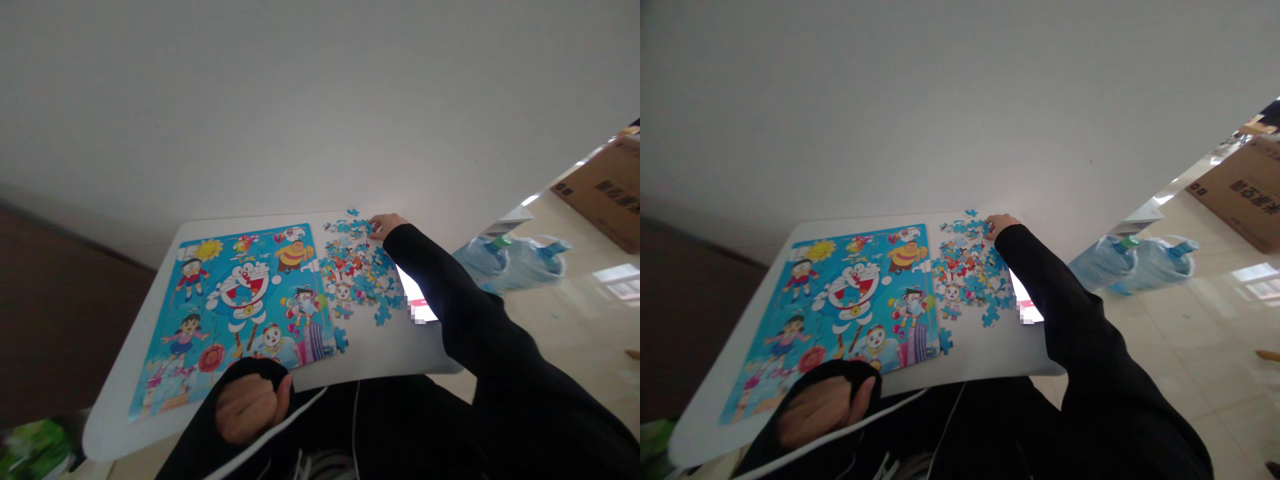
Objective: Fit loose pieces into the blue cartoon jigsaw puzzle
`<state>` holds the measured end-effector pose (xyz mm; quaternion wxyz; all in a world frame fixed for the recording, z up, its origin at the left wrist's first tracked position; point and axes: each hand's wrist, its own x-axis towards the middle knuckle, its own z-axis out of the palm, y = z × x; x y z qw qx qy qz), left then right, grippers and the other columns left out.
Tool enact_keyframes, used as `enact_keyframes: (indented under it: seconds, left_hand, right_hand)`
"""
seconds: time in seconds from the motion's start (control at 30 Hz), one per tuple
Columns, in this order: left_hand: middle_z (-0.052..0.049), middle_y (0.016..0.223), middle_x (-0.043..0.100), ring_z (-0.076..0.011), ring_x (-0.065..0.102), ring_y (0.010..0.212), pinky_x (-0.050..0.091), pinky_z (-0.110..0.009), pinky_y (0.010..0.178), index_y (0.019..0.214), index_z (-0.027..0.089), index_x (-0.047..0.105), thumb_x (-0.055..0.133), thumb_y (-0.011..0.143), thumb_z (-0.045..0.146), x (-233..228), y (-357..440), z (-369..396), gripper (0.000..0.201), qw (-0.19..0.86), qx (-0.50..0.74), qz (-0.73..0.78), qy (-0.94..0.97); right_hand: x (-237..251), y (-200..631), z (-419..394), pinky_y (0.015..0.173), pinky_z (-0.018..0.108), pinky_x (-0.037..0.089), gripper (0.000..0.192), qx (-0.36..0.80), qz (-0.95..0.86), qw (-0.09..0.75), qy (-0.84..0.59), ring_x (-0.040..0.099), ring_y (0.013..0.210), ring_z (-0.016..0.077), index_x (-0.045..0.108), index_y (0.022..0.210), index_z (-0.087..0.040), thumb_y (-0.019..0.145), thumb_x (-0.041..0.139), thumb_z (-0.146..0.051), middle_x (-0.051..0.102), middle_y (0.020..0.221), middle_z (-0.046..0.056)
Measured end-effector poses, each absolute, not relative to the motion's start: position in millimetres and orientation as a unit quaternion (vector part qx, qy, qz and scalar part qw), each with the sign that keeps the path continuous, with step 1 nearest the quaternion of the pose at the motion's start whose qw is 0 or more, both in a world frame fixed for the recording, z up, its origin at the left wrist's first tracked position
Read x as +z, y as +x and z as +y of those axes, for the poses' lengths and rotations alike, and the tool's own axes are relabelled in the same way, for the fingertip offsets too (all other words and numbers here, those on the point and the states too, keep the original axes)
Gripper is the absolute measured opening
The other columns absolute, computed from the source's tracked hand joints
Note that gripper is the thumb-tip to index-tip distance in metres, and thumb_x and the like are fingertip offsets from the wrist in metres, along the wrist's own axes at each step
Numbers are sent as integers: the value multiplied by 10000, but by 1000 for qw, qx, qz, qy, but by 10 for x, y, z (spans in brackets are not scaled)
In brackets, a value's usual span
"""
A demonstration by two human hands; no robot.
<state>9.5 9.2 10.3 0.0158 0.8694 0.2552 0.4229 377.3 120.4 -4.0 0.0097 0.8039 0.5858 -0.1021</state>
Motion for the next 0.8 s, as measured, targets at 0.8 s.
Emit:
enact_keyframes:
  seconds: [0.8]
  left_hand:
    - [-25, 767, 699, -134, 637, 636, 492, -255, 655, 919, 191, 599, 625, 756, 64, -315, -393, 850, 208, -211, 402, 255, 854]
  right_hand:
    - [231, 3431, 994, 768, 294, 465, 437, -125, 689, 72, 711, 626, 817, 173, 589, 1167, -204, 750, 630, -328, 671, 998, 53]
